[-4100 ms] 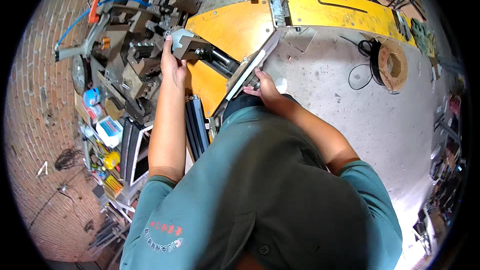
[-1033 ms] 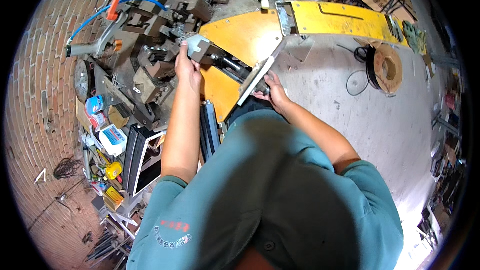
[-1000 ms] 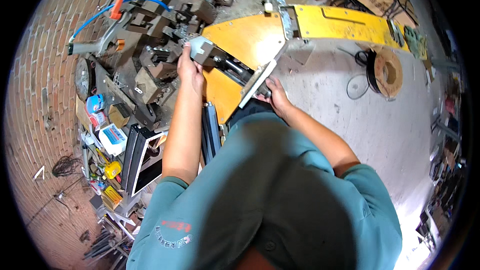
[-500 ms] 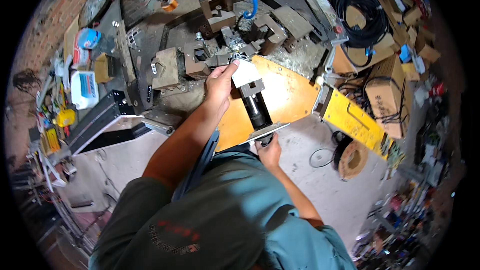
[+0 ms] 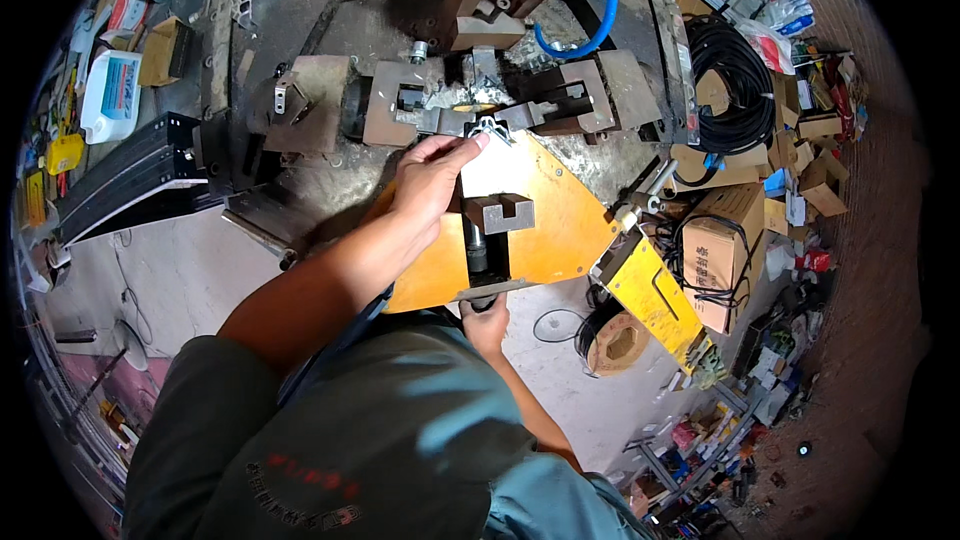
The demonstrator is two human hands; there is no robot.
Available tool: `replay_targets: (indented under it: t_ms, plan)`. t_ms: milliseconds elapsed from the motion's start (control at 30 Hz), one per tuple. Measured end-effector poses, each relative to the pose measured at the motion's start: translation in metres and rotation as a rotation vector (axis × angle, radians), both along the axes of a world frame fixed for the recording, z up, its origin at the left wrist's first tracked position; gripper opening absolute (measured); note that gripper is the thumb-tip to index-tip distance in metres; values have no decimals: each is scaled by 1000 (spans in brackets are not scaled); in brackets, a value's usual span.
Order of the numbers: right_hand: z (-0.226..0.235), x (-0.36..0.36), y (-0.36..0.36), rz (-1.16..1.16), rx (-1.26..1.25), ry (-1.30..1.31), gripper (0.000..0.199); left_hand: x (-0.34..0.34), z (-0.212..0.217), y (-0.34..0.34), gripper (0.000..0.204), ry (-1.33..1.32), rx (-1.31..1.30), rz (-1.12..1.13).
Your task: The person operates a yellow metal cutting machine in a workshop, repeatedly positioning a small metal piece into the machine's vise, activating the cutting mechanism, and removing the piece. The person handles the metal piece and machine controls throughout the clip.
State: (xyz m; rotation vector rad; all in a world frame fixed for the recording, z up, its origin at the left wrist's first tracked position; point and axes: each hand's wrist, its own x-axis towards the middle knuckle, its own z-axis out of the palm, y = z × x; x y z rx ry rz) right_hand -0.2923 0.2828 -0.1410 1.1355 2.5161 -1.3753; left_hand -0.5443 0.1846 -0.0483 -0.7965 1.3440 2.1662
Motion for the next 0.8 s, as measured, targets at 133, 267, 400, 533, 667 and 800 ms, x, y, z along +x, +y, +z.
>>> replay_targets:
  t_ms: [133,267,400,533,667,800]
  plan:
    - [-12,5,47,-104,-1207,-200,17,0,3,-1,24,-35,37,13]
    - [-22,10,35,-91,-773,-173,19,0,1,-2,24,-15,53,-9]
    - [0,-2,6,7,-119,-51,34,-2,1,-4,24,-33,71,-52]
    - [-33,15,43,-48,-873,-92,28,-4,9,-6,25,-55,81,-57]
    - [-34,15,46,-138,-986,-171,27,-2,6,-3,26,-29,55,-61]
    - [-18,8,7,-42,-215,88,36,-1,5,-2,26,-41,82,-55]
